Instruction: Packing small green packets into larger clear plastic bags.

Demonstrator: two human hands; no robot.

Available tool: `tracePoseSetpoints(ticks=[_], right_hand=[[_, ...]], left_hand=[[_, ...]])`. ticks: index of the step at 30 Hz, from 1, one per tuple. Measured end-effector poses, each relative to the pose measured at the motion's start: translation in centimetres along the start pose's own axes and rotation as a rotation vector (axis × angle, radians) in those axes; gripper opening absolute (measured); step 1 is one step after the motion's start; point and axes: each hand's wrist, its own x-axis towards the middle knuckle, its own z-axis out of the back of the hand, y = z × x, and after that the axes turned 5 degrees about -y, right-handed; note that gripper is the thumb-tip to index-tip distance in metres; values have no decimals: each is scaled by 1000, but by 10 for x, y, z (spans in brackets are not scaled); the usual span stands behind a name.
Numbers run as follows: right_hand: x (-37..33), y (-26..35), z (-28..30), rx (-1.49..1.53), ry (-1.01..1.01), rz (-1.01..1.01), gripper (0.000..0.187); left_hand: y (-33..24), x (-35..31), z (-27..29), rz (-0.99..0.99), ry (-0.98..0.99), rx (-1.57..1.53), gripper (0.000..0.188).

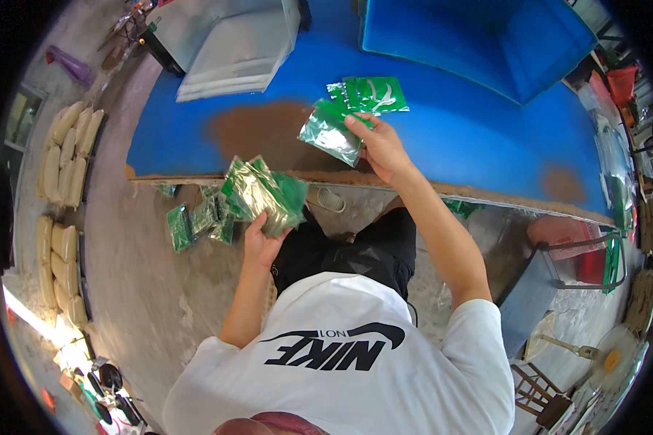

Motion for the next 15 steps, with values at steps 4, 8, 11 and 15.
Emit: tracePoseSetpoints(ticks=[4, 8, 11, 15], right_hand=[[-18, -1, -5, -199, 294, 79, 69], [-25, -15, -19, -448, 227, 126, 41], [-29, -21, -34, -807, 351, 132, 34], [-22, 1, -47, -1008, 337, 55, 43]], left_hand=[[-12, -7, 4, -50, 90, 53, 56], [-28, 2, -8, -42, 276, 186, 65], [-27, 8, -23, -72, 285, 275, 67], [-22, -1, -36, -9, 196, 271, 74]])
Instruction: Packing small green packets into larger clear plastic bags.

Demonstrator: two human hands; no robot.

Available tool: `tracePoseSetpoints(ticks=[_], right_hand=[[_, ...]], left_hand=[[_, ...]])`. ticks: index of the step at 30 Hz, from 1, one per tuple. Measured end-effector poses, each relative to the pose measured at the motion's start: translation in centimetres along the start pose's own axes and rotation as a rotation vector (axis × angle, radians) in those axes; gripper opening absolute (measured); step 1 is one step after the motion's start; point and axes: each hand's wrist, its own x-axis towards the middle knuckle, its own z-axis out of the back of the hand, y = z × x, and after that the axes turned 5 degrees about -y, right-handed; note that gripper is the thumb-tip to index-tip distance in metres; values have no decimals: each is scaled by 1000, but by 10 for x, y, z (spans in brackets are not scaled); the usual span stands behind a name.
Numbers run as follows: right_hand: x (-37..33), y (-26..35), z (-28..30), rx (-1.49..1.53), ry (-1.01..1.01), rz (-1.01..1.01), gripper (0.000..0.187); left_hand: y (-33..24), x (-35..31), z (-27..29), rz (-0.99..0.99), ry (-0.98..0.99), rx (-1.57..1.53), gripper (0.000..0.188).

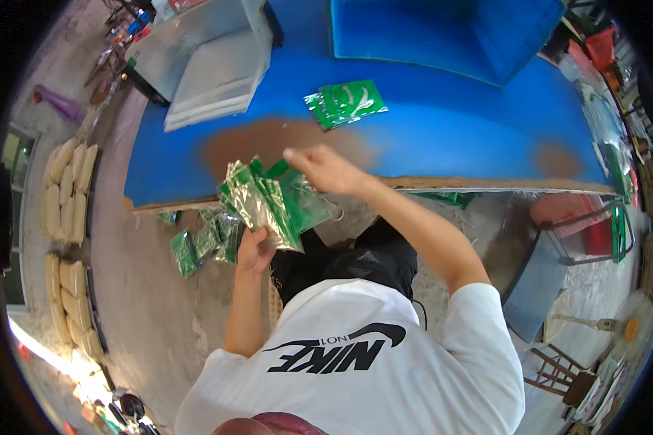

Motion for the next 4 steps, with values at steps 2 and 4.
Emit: tracePoseSetpoints(ticks=[2, 4], right_hand=[[29, -20, 30, -139, -487, 405, 52], [59, -68, 84, -812, -850, 526, 76]], left_hand=[[4, -3, 2, -2, -20, -20, 78], [13, 2, 6, -1, 52, -156, 88]])
